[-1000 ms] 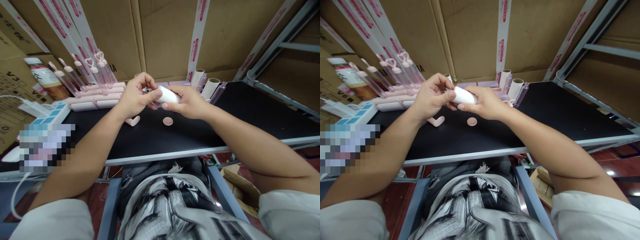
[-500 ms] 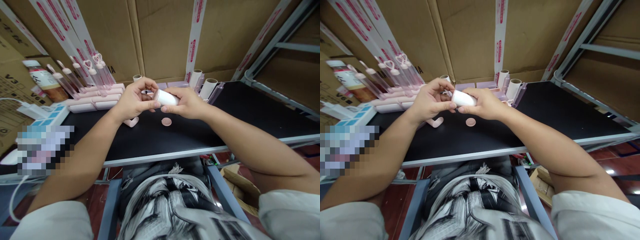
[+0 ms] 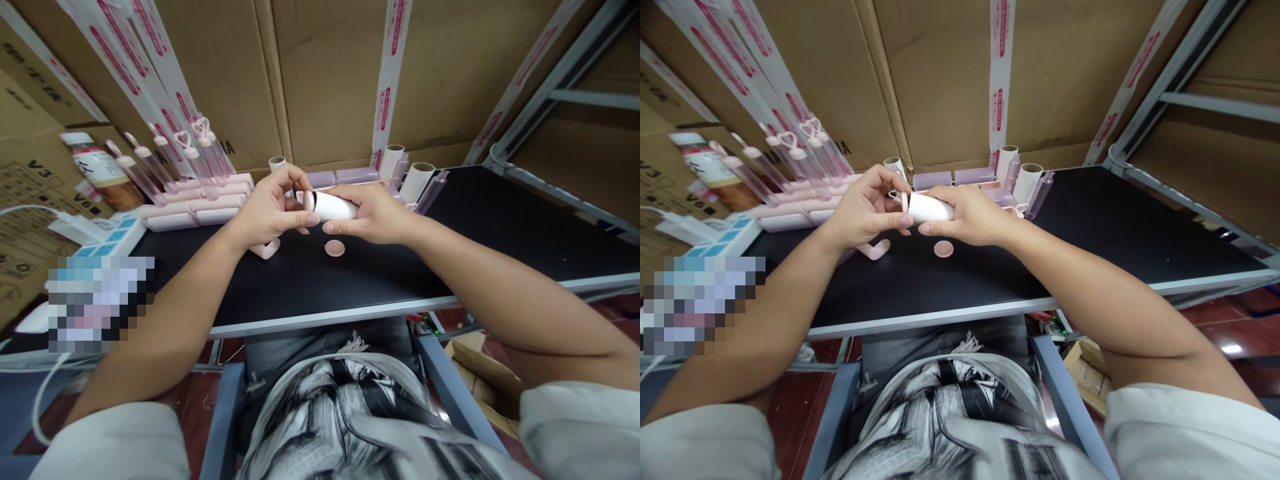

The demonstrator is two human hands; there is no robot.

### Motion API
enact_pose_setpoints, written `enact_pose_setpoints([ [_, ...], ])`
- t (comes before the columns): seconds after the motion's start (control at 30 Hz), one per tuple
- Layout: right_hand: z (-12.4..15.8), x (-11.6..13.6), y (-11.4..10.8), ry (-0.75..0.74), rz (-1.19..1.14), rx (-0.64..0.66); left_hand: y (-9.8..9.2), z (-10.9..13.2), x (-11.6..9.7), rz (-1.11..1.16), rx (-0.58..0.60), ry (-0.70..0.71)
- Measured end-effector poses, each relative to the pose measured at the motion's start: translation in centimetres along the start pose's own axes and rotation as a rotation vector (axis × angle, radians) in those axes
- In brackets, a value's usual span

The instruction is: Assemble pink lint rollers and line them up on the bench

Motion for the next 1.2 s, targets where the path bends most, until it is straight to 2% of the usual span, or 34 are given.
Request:
enact_pose_setpoints([
  [0.1, 0.0, -0.2, -0.8, 0.036, 0.048, -0.042, -1.2, -0.1, 0.0, -0.027, -0.083, 0.008],
  [0.2, 0.1, -0.8, -3.1, 0.063, 0.085, -0.168, -1.6, -0.2, 1.1, -0.083, -0.105, -0.078],
  [0.27, 0.2, -1.5, -4.9, 0.079, 0.110, -0.273, -0.7, 0.0, 2.4, -0.211, -0.005, -0.196],
  [0.33, 0.3, -2.2, -6.3, 0.087, 0.129, -0.338, 0.9, 0.5, 3.3, -0.463, 0.164, -0.272],
  [0.43, 0.3, -2.8, -7.2, 0.082, 0.136, -0.380, 3.0, 1.1, 3.4, -0.929, 0.352, -0.237],
  [0.53, 0.4, -3.0, -7.3, 0.082, 0.137, -0.398, 4.4, 1.5, 3.2, -1.158, 0.445, -0.177],
  [0.67, 0.3, -2.7, -6.7, 0.075, 0.139, -0.381, 5.7, 1.5, 2.7, -1.210, 0.465, -0.098],
  [0.8, 0.4, -2.6, -6.4, 0.094, 0.137, -0.386, 6.4, 1.8, 2.4, -1.231, 0.519, -0.080],
  [0.93, 0.3, -2.6, -5.9, 0.100, 0.106, -0.356, 6.4, 2.1, 2.1, -1.116, 0.581, -0.064],
  [1.0, 0.2, -2.4, -5.2, 0.075, 0.079, -0.324, 5.0, 1.5, 1.5, -0.959, 0.467, -0.064],
  [1.13, -0.2, -1.4, -2.6, -0.014, 0.053, -0.228, 0.3, 0.0, -0.1, -0.529, 0.006, -0.003],
  [1.2, -0.3, -1.0, -1.0, -0.040, 0.065, -0.180, -0.2, -0.1, -0.4, -0.390, -0.077, 0.043],
])
Point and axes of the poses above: each hand's wrist, its own z-axis away from the middle knuckle, its own y-axis out of the palm, x = y × z, the point moved 10 cm from there along -z, towards the middle knuckle, and after that the axes turned 1 degree about -y, right-handed, at the moved point
